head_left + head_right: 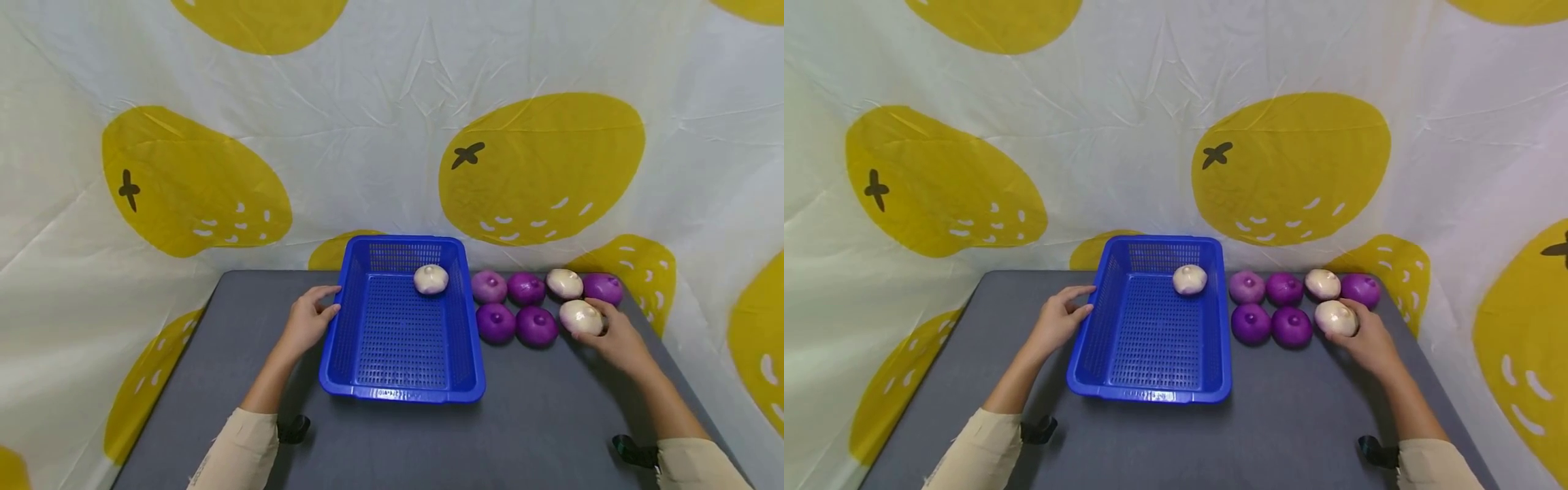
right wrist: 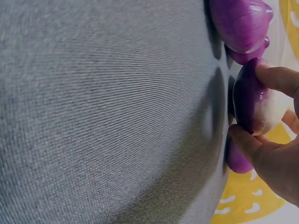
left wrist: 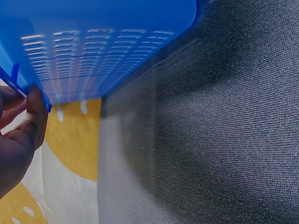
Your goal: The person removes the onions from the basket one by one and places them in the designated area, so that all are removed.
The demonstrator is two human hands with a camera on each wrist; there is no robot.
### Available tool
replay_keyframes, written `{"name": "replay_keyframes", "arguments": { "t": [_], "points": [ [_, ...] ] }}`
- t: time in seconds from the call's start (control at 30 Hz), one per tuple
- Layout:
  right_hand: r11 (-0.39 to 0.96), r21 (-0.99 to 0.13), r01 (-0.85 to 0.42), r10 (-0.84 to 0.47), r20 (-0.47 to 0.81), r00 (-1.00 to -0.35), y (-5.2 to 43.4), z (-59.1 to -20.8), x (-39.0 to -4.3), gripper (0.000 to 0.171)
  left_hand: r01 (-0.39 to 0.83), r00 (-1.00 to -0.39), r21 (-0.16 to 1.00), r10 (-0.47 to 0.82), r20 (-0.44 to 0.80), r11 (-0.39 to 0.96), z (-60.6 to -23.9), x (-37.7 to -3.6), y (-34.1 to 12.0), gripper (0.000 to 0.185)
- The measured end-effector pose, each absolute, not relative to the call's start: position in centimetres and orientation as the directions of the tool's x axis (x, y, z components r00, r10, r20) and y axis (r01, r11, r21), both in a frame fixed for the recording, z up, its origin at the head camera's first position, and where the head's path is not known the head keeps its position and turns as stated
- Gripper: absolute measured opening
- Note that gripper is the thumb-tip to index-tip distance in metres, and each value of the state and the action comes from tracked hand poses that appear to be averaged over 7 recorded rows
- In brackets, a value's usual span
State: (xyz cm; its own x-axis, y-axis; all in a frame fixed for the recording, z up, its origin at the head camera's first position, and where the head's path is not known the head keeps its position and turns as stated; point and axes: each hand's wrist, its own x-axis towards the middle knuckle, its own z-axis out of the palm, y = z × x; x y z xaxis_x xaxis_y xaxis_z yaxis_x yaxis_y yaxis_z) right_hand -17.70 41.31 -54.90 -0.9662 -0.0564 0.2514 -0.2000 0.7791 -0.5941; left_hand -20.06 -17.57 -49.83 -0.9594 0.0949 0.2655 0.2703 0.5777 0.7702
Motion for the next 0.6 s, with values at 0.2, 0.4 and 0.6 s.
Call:
{"name": "replay_keyframes", "arguments": {
  "t": [0.2, 0.4, 0.6],
  "points": [
    [0.791, -0.581, -0.191, -0.058, 0.24, -0.969, 41.32, -55.63, -18.07, 0.074, 0.28, -0.956, 0.771, 0.095, 0.276, 0.573, -50.05, -20.05, -17.61, 0.036],
    [0.788, -0.591, -0.175, -0.059, 0.21, -0.976, 41.17, -55.88, -18.38, 0.075, 0.272, -0.959, 0.781, 0.088, 0.27, 0.563, -50.08, -20.06, -17.65, 0.037],
    [0.785, -0.586, -0.199, -0.063, 0.244, -0.968, 40.98, -55.99, -18.68, 0.074, 0.267, -0.96, 0.773, 0.086, 0.267, 0.576, -50.0, -20.07, -17.56, 0.037]
  ]
}}
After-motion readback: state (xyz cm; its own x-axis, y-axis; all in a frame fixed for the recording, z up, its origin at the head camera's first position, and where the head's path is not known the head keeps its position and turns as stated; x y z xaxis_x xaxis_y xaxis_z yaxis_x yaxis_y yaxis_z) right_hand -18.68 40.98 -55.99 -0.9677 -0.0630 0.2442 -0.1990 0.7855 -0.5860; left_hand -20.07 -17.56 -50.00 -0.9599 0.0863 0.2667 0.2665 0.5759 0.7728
